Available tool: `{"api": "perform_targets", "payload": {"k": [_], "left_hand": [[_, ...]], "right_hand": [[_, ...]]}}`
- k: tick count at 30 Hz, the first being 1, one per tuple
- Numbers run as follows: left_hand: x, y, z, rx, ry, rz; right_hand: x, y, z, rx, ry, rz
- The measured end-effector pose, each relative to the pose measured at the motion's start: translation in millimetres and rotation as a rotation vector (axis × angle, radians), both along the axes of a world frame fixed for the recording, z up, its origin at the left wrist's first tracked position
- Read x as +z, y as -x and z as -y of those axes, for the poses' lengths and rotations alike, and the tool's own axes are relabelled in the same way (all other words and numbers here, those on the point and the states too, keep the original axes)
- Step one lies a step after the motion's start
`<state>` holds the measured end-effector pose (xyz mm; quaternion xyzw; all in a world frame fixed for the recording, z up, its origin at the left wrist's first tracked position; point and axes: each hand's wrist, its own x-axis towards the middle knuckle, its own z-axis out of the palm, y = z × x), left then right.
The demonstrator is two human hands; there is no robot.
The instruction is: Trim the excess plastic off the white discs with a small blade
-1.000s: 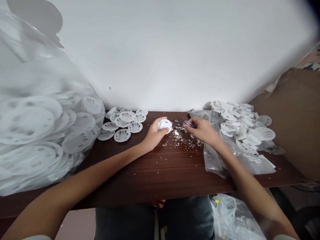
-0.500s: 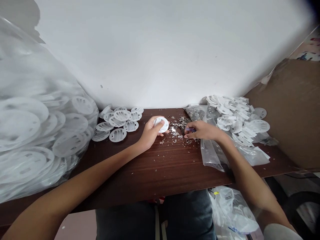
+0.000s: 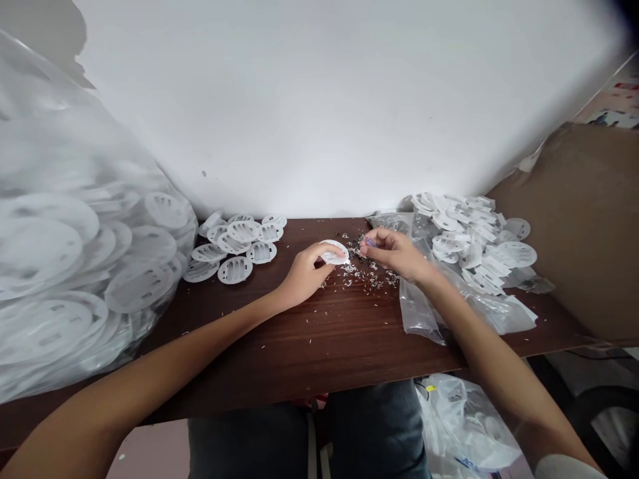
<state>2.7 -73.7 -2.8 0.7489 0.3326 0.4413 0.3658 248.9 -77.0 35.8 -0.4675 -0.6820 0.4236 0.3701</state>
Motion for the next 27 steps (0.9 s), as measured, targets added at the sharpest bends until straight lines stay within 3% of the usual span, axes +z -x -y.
{"api": "perform_targets", "payload": {"k": [4, 9, 12, 16, 27], "left_hand": [[3.4, 1, 3, -0.114, 0.09, -0.026], [8.5, 6, 10, -0.249, 0.221, 0.056], [4.6, 6, 10, -0.223, 0.271, 0.102], [-3.2, 4, 10, -0.098, 0.175, 0.043], [1.8, 6, 16, -0.149, 0.029, -0.092]], "right_hand": [[-8.8, 18, 3, -0.012, 0.116, -0.162], [-10.5, 29, 7, -0.033, 0.079, -0.246], [-12.5, 34, 10, -0.057, 0.057, -0.223], [-19.1, 42, 11, -0.12, 0.019, -0.205], [-25.9, 48, 12, -0.171, -0.001, -0.209]]}}
